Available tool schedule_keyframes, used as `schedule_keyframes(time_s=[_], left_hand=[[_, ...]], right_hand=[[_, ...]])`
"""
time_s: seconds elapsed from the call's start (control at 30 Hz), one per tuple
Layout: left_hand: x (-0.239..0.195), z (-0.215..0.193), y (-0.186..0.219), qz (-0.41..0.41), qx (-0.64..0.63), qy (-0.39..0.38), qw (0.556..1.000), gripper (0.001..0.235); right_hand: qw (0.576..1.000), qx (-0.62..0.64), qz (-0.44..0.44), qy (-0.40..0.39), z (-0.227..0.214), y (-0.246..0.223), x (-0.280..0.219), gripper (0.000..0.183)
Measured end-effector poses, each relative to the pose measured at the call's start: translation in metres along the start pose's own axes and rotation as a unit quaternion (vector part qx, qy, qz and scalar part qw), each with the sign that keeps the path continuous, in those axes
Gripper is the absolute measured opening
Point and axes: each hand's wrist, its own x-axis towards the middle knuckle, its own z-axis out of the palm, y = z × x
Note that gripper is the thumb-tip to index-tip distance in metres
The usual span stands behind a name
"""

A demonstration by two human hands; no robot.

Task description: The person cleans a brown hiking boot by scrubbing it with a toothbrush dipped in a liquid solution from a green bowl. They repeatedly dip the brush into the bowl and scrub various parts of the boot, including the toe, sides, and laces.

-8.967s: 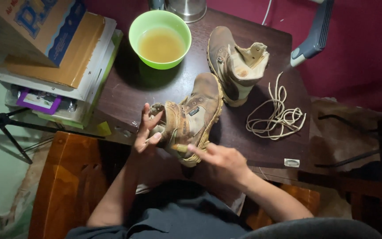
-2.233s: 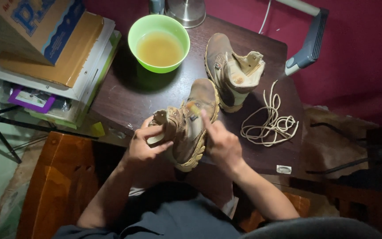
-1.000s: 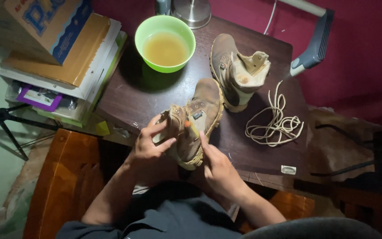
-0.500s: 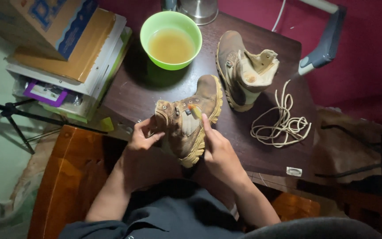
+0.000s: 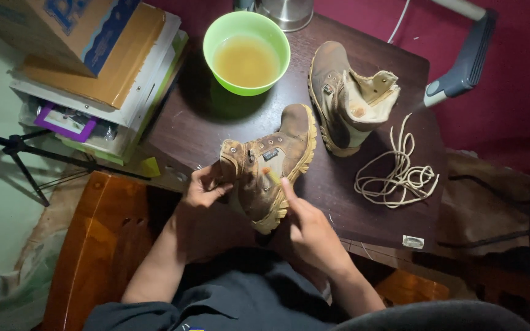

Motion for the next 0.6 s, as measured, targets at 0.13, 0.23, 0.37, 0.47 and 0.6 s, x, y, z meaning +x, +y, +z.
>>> schedule_keyframes(time_s=[0.13, 0.23, 0.37, 0.47, 0.6], left_hand=[[0.002, 0.002, 0.000, -0.002, 0.008, -0.006, 1.000, 0.022], [0.005, 0.004, 0.009, -0.006, 0.015, -0.008, 1.000, 0.022], [0.011, -0.005, 0.002, -0.017, 0.019, -0.026, 0.999, 0.026], [0.017, -0.002, 0.001, -0.044, 0.019, 0.001, 0.999, 0.029], [0.028, 0.004, -0.009, -0.046, -0.009, 0.016, 0.999, 0.039]], right_hand=[[0.997, 0.058, 0.042, 0.041, -0.005, 0.018, 0.000, 0.076], [0.990, 0.117, 0.059, 0.052, -0.001, 0.037, 0.004, 0.074], [0.905, 0.412, 0.087, 0.059, 0.003, 0.045, 0.016, 0.059], [0.884, 0.460, 0.071, 0.048, 0.003, 0.056, 0.026, 0.055], [0.898, 0.436, 0.048, 0.034, -0.019, 0.044, 0.041, 0.055]])
